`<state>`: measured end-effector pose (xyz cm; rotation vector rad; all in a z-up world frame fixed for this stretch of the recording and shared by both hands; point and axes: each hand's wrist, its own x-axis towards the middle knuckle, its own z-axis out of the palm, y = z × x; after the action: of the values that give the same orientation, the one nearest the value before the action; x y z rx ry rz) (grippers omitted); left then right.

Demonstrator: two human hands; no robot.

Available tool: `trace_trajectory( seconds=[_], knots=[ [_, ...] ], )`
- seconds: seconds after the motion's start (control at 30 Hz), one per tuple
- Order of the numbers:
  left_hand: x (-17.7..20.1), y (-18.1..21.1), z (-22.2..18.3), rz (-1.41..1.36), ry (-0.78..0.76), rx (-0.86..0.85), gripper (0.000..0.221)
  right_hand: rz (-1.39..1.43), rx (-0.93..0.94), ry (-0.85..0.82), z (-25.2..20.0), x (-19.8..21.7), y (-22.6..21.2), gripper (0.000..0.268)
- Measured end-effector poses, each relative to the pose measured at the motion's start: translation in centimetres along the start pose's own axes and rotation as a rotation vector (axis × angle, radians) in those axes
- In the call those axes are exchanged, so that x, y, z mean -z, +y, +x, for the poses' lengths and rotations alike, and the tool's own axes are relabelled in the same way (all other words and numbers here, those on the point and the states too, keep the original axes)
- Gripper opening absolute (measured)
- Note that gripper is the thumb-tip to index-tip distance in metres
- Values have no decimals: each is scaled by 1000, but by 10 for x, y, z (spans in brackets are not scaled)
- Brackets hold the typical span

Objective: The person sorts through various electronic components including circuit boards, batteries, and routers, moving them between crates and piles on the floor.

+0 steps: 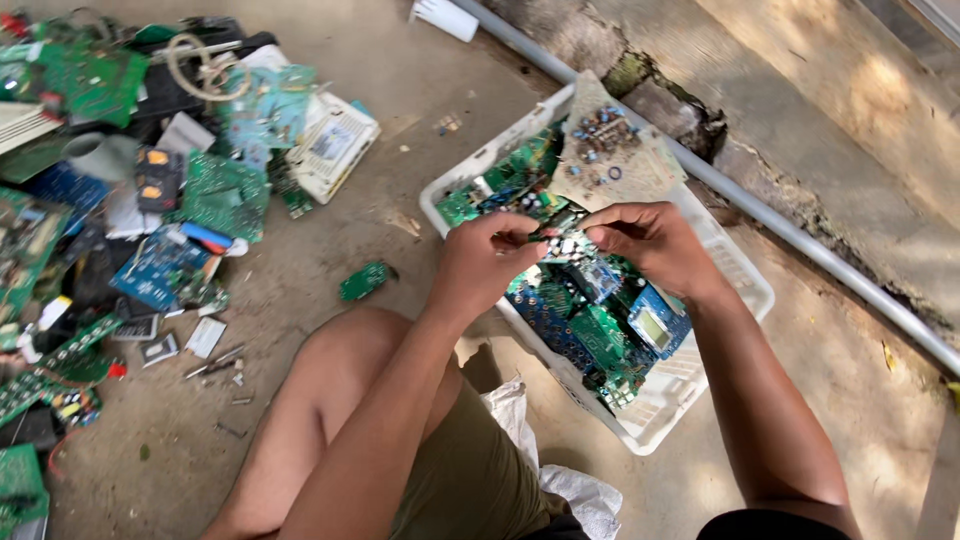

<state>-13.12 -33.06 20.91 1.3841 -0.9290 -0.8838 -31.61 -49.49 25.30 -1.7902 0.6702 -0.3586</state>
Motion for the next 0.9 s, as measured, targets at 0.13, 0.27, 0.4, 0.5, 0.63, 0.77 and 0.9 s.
trace_trajectory(
  seconds=[0.13, 0.27, 0.4, 0.5, 0.63, 0.77, 0.9],
  knots=[
    [-19, -30, 6, -126, -66, 223, 60, 44, -20, 11, -7, -3, 38, 14],
    [-20, -57, 7, 107, -27, 230, 48, -15, -51, 147, -32, -25, 86, 23],
    [-10, -60, 2, -75, 337, 303, 28, -362, -160, 97, -88, -66, 67, 45],
    [-17, -86, 9, -330, 498, 174, 29, -714, 163, -22, -105, -96, 111, 38],
    [-11, -65, -5, -312, 599, 117, 27, -513, 279, -120, -124, -96, 186, 36],
    [-5, -66, -4, -358, 683, 114, 30, -822, 427, 1, -124, -107, 128, 23],
    [-2, -72, -3, -321, 647, 100, 26, -939, 390, 16, -148, -120, 146, 25]
  ],
)
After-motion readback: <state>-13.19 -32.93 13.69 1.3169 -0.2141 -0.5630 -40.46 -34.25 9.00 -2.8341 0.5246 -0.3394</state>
